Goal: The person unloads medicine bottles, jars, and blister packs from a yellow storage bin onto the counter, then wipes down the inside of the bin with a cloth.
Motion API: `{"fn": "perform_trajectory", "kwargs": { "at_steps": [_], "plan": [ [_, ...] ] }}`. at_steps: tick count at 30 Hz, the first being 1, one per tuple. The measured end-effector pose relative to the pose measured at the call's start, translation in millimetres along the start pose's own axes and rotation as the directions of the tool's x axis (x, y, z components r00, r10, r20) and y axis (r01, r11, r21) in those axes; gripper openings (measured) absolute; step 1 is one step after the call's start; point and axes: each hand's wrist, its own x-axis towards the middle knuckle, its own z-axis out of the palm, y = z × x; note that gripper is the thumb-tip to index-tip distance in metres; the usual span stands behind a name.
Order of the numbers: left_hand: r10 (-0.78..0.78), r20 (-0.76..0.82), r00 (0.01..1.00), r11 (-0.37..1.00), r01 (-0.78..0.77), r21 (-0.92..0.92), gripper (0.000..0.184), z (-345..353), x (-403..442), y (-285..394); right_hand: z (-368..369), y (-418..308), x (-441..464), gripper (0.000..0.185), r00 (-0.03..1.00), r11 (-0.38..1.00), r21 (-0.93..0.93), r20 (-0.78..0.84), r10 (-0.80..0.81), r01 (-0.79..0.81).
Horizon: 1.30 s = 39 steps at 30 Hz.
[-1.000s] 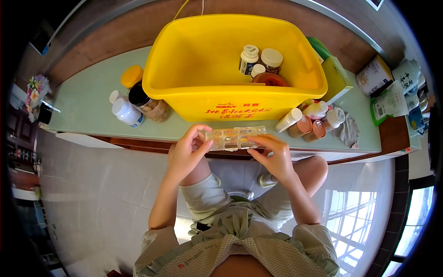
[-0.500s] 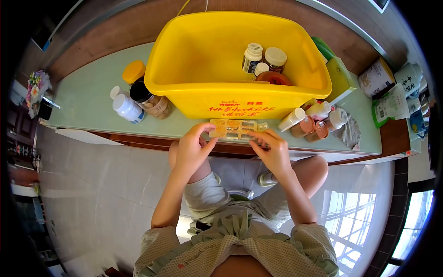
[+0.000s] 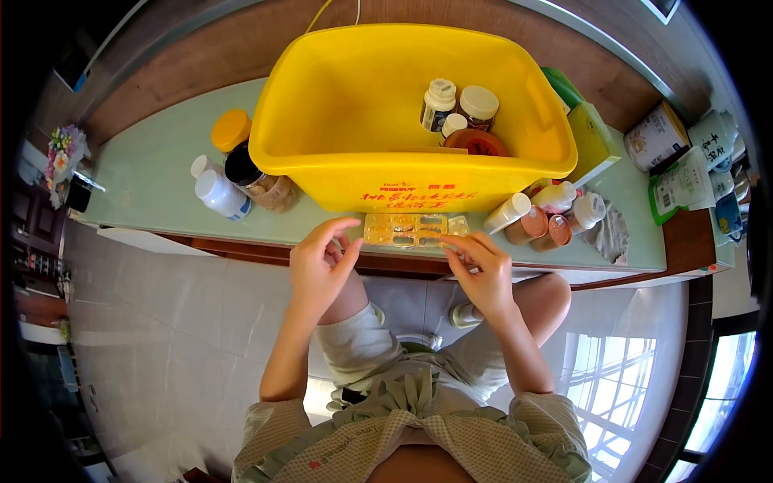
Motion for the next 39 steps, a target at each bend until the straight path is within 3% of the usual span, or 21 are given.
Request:
{"fn": "perform_trajectory", "kwargs": {
  "at_steps": [6, 10, 14, 18, 22, 25, 28, 34, 37, 39],
  "plan": [
    [0.212, -0.089, 0.973, 0.977, -0.209, 0.044, 0.019, -29.2, 14.1, 46.3, -21.2, -25.1, 17.9, 0.024, 0.993, 0.995, 0.001, -0.068, -0.095, 0.095],
    [0.244, -0.222, 0.944, 0.970, -0.237, 0.060, 0.014, -52.2, 26.7, 79.8, -40.5, -41.6, 36.1, 0.024, 0.974, 0.975, -0.065, -0.069, -0.217, 0.213],
    [0.359, -0.221, 0.907, 0.933, -0.343, 0.109, 0.013, -66.6, 46.0, 98.9, -56.0, -60.4, 54.0, 0.024, 0.964, 0.967, -0.044, -0.080, -0.252, 0.249],
    [0.455, -0.114, 0.883, 0.887, -0.439, 0.140, 0.013, -73.4, 65.5, 112.1, -71.2, -72.1, 70.2, 0.022, 0.962, 0.965, -0.007, -0.080, -0.261, 0.262],
    [0.445, 0.020, 0.895, 0.888, -0.444, 0.121, 0.012, -70.6, 88.6, 121.9, -82.9, -76.0, 89.5, 0.021, 0.958, 0.959, -0.038, -0.057, -0.282, 0.280],
    [0.456, 0.143, 0.878, 0.857, -0.477, 0.194, 0.007, -66.7, 109.8, 118.3, -88.9, -76.6, 107.5, 0.018, 0.955, 0.951, -0.092, 0.024, -0.295, 0.295],
    [0.351, 0.302, 0.886, 0.866, -0.430, 0.254, 0.009, -65.6, 127.4, 122.3, -92.2, -76.6, 126.5, 0.017, 0.953, 0.946, -0.141, 0.126, -0.276, 0.293],
    [0.289, 0.440, 0.850, 0.721, -0.495, 0.484, 0.012, -57.7, 172.6, 109.1, -89.6, -64.8, 164.9, 0.011, 0.917, 0.904, -0.288, 0.336, -0.213, 0.316],
    [0.262, 0.479, 0.838, 0.704, -0.505, 0.499, 0.017, -48.3, 190.9, 100.5, -81.3, -57.6, 182.8, 0.011, 0.888, 0.871, -0.347, 0.422, -0.186, 0.347],
    [0.317, 0.517, 0.795, 0.610, -0.589, 0.530, 0.019, -39.8, 197.8, 89.3, -72.9, -50.7, 193.7, 0.015, 0.856, 0.843, -0.353, 0.471, -0.214, 0.405]
  ]
}}
